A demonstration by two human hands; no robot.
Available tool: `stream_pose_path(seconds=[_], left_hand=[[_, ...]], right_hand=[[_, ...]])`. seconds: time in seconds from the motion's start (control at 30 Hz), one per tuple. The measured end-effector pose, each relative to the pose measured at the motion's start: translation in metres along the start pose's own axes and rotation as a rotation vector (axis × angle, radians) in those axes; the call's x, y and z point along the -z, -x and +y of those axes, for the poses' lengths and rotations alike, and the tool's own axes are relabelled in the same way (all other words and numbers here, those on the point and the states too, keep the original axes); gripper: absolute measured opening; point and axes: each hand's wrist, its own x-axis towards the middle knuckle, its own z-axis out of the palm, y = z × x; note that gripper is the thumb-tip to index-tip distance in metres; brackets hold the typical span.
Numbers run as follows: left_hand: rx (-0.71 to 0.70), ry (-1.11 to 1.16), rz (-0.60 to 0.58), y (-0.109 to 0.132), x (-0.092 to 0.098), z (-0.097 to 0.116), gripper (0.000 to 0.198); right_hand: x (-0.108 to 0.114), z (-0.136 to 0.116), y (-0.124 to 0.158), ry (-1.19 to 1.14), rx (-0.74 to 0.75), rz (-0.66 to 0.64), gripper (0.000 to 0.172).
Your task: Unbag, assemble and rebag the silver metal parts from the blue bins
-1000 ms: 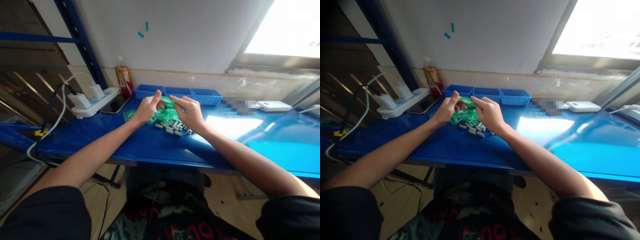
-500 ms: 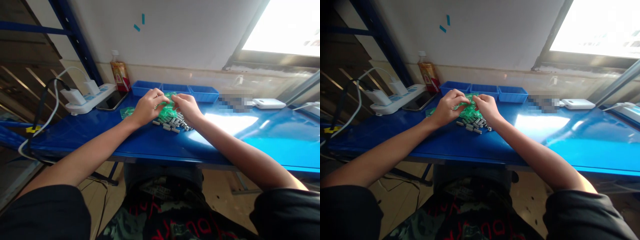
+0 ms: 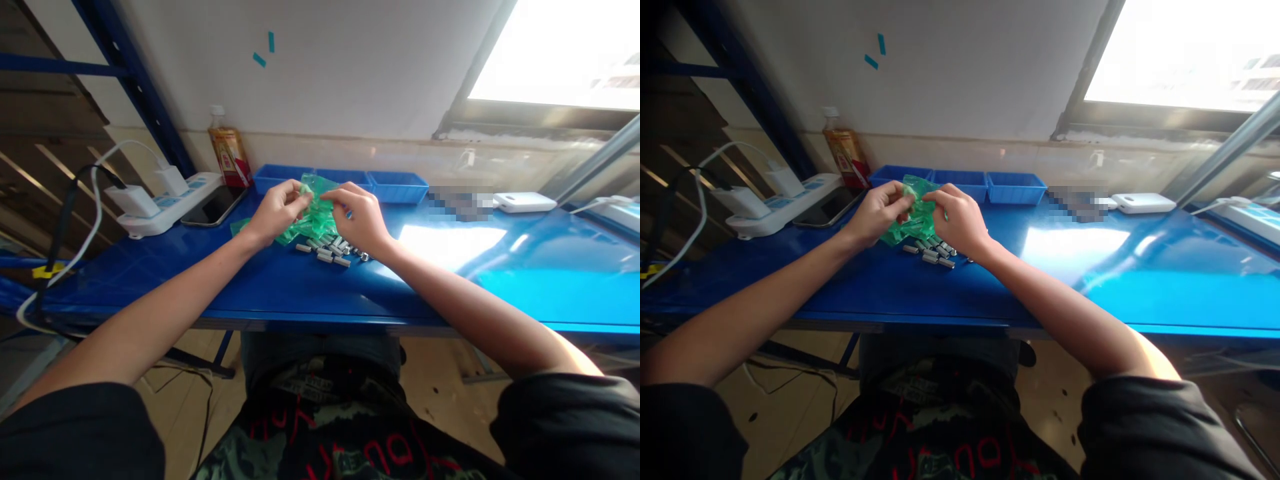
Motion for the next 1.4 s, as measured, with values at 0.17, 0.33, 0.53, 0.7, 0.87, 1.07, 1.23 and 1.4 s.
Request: stream_pose_path(seconds=[0.17, 0.33, 0.53, 0.7, 0.87, 1.07, 1.23, 1.4], left_hand=[[-0.258, -0.343, 0.016, 0.006, 0.002, 0.005, 0.022], [-0.439, -0.543, -0.074, 0.01, 0.002, 0.009, 0.023], [-0.207, -0.328, -0.049, 0.006, 0.001, 0.002, 0.052], [-0.01, -0.136, 0.074, 0.003, 0.006, -0.002, 0.046], [-0.25, -0.486, 0.316, -0.02, 0.033, 0.004, 0.029], [-0.216, -1.019, 0.231, -0.067, 0.056, -0.017, 0.041], [-0.135, -1.032, 0.128, -0.05, 0.044, -0.031, 0.053], [0.006, -0.611, -0.102, -0.026, 0.059, -0.033, 0.048]], right_hand=[[0.0, -0.003, -0.007, -0.226, -0.279, 0.042, 0.034], [0.0, 0.0, -0.008, -0.326, -0.476, 0.037, 0.032], [0.003, -0.003, 0.0, 0.057, -0.042, 0.012, 0.026], [-0.002, -0.004, 0.006, 0.205, 0.096, -0.051, 0.035], [0.0, -0.001, 0.002, 0.189, 0.117, -0.049, 0.036], [0.007, 0.003, -0.001, 0.277, 0.064, -0.226, 0.029], [0.013, -0.008, 0.003, 0.314, 0.116, -0.442, 0.029], [0.021, -0.026, 0.008, 0.275, 0.16, -0.47, 0.033]])
